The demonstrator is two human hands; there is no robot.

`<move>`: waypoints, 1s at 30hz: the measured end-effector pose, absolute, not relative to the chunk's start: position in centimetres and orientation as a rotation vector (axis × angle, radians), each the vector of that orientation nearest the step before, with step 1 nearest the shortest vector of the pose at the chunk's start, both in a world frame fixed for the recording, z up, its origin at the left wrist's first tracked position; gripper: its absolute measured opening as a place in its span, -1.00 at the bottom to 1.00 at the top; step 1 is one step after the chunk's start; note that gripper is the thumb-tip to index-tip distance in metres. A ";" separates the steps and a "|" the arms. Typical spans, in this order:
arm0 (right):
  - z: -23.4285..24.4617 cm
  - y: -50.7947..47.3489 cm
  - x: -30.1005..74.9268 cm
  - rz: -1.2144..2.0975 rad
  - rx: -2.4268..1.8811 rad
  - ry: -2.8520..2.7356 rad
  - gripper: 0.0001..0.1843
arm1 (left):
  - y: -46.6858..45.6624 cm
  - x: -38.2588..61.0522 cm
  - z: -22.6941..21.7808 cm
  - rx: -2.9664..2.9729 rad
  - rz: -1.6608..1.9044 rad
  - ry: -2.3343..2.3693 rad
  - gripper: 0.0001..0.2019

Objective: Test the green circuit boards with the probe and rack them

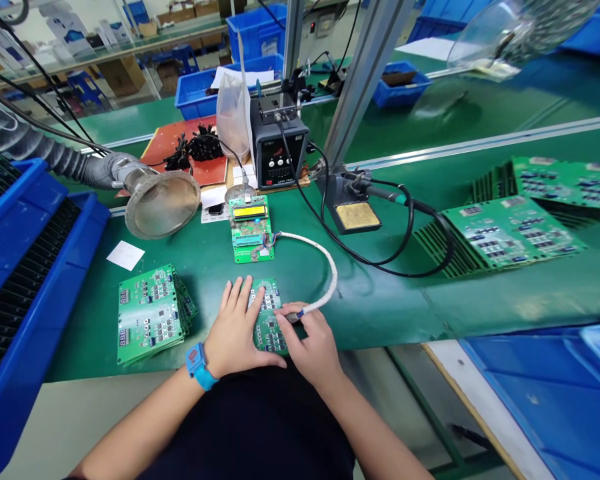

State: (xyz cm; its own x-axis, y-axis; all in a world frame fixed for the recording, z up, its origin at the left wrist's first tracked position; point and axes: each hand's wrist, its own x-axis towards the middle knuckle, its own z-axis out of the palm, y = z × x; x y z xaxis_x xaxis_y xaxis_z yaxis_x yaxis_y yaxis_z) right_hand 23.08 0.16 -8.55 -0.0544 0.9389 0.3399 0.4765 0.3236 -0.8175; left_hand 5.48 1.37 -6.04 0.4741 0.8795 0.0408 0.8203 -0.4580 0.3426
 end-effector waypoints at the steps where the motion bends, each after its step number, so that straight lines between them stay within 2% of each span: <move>1: -8.5 0.2 23.1 0.638 -1.293 -1.675 -0.94 | 1.4 5.4 -6.1 2.448 0.309 1.444 0.25; 30: -8.3 0.2 23.1 0.644 -1.350 -1.662 -0.90 | 1.3 5.5 -6.0 2.417 0.336 1.445 0.29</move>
State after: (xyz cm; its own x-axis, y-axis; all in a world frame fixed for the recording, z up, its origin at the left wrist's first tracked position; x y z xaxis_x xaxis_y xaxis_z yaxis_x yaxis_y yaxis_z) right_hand 23.10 0.16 -8.34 -0.0278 0.9525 0.3032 0.4992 0.2760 -0.8214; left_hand 5.45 1.31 -6.05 0.4651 0.8841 0.0442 0.8129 -0.4464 0.3741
